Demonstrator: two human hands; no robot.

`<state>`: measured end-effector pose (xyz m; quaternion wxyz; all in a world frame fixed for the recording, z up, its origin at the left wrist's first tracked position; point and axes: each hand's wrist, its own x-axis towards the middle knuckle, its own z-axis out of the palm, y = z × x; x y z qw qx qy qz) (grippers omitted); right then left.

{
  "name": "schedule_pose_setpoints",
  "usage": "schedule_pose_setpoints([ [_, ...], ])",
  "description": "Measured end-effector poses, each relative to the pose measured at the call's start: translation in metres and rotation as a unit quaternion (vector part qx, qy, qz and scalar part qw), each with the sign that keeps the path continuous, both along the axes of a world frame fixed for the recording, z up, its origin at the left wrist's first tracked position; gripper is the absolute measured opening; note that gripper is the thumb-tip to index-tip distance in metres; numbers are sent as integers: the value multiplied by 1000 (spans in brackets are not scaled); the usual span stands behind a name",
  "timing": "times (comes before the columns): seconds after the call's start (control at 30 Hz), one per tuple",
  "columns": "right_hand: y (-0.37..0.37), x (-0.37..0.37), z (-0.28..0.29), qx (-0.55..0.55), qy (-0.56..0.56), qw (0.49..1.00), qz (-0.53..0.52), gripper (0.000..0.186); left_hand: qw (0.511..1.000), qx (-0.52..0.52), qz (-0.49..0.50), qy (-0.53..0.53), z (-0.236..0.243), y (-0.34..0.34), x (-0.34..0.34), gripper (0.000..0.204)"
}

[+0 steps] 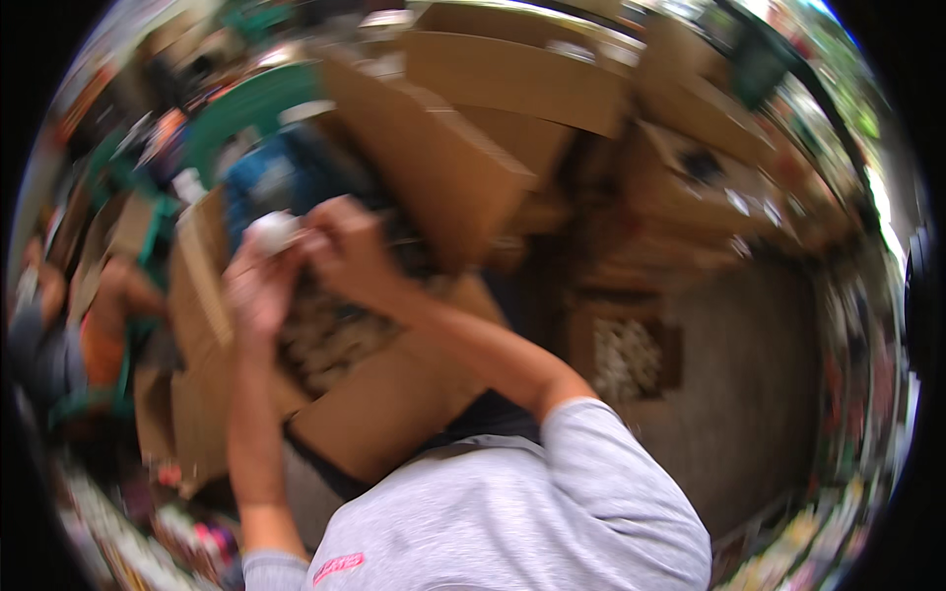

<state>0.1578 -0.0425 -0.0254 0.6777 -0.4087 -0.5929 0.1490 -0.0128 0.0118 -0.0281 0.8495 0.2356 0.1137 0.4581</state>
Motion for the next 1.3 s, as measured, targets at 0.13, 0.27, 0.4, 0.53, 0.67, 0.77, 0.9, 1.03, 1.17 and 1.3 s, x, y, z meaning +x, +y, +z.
schedule_pose_setpoints([
  [0.13, 7, 5, -6, -10, 44, 998, 44, 5, 993, -29, 37, 107, 19, -10, 13, 35],
  [0.27, -1, -5, 7, -23, 49, 996, 73, 5, 990, -32, 81, 115, 23, -18, 8, 33],
  [0.4, -3, -10, 11, -24, 14, 998, 51, 5, 988, -21, 91, 121, 20, -17, 4, 34],
  [0.53, -2, -11, 13, 0, -17, 1000, 24, 7, 986, -10, 95, 136, 23, -19, 8, 33],
  [0.67, -2, -9, 11, 8, -27, 999, 18, 8, 985, 0, 102, 141, 25, -21, 11, 34],
  [0.77, -3, -9, 13, 6, -23, 1000, 16, 8, 984, 5, 100, 148, 25, -21, 12, 35],
  [0.9, -5, -9, 14, 12, -42, 999, 6, 8, 981, 14, 114, 155, 24, -23, 13, 36],
  [1.03, -5, -9, 16, 20, -68, 997, 0, 9, 979, 38, 127, 152, 21, -22, 14, 37],
  [1.17, -1, -9, 13, 44, -91, 995, -11, 11, 972, 62, 150, 167, 20, -23, 18, 37],
  [1.3, 0, -8, 12, 34, -137, 989, -46, 14, 971, 71, 164, 161, 19, -24, 19, 35],
])
